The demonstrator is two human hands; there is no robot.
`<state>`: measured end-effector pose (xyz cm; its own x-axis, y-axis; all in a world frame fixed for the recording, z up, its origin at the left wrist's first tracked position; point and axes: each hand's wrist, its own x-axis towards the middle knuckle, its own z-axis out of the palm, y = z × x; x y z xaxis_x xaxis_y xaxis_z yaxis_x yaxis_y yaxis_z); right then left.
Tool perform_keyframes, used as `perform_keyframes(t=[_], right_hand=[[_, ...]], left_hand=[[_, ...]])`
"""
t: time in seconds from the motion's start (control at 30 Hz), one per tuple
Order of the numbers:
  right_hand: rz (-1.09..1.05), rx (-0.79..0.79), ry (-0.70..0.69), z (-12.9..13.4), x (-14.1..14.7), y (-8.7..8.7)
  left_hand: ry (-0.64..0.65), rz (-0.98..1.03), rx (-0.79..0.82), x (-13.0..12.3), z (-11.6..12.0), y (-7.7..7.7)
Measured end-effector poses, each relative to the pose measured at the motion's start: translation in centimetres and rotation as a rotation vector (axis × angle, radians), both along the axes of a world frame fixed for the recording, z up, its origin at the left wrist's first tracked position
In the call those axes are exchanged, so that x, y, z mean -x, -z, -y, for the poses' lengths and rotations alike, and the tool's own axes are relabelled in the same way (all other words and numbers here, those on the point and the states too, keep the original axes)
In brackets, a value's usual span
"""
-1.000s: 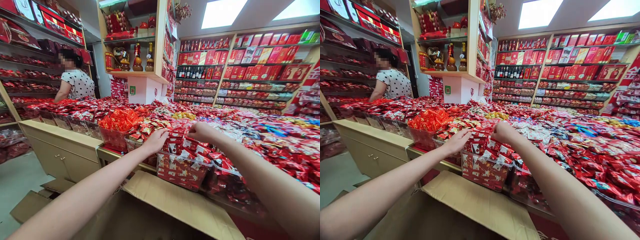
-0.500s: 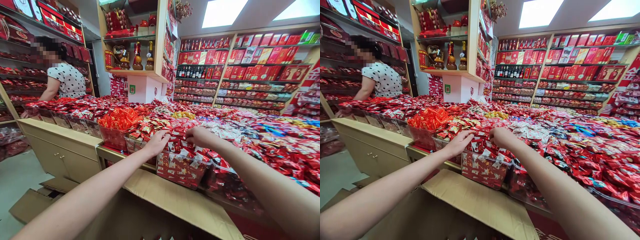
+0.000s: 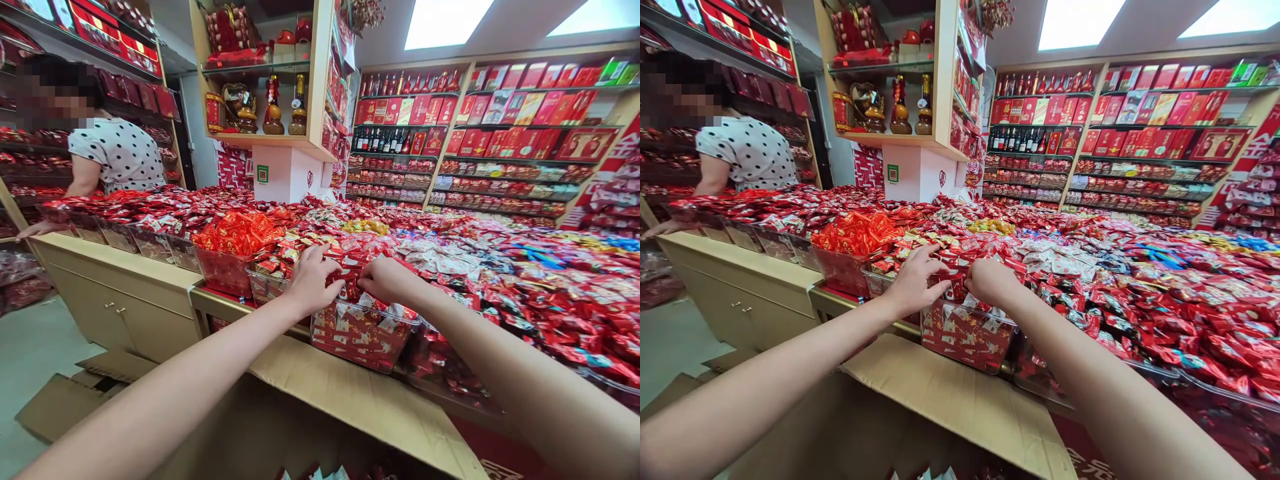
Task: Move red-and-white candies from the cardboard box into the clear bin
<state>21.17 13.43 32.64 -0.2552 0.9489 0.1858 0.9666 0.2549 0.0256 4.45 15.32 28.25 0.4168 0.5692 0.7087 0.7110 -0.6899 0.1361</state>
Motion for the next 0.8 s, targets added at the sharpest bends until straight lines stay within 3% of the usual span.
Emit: perform_keyframes(t=[0.2,0.53,0.8], right_hand=[[0.057,0.060,-0.107,-0.5,0.4,-1.1],[0.169,-0.055,-0.144,-0.8,0.9,-1.5],[0.178,-0.110,-0.238,-1.0,1.4,-2.2]], left_hand=[[-0.038,-0.064,0.053,-0.5,0.0,-0.2],[-0.003,-0.142,0.071,-0.4,-0.2,-1.5],[0.265,-0.181,0.096,-0.9,-1.4,-1.4]])
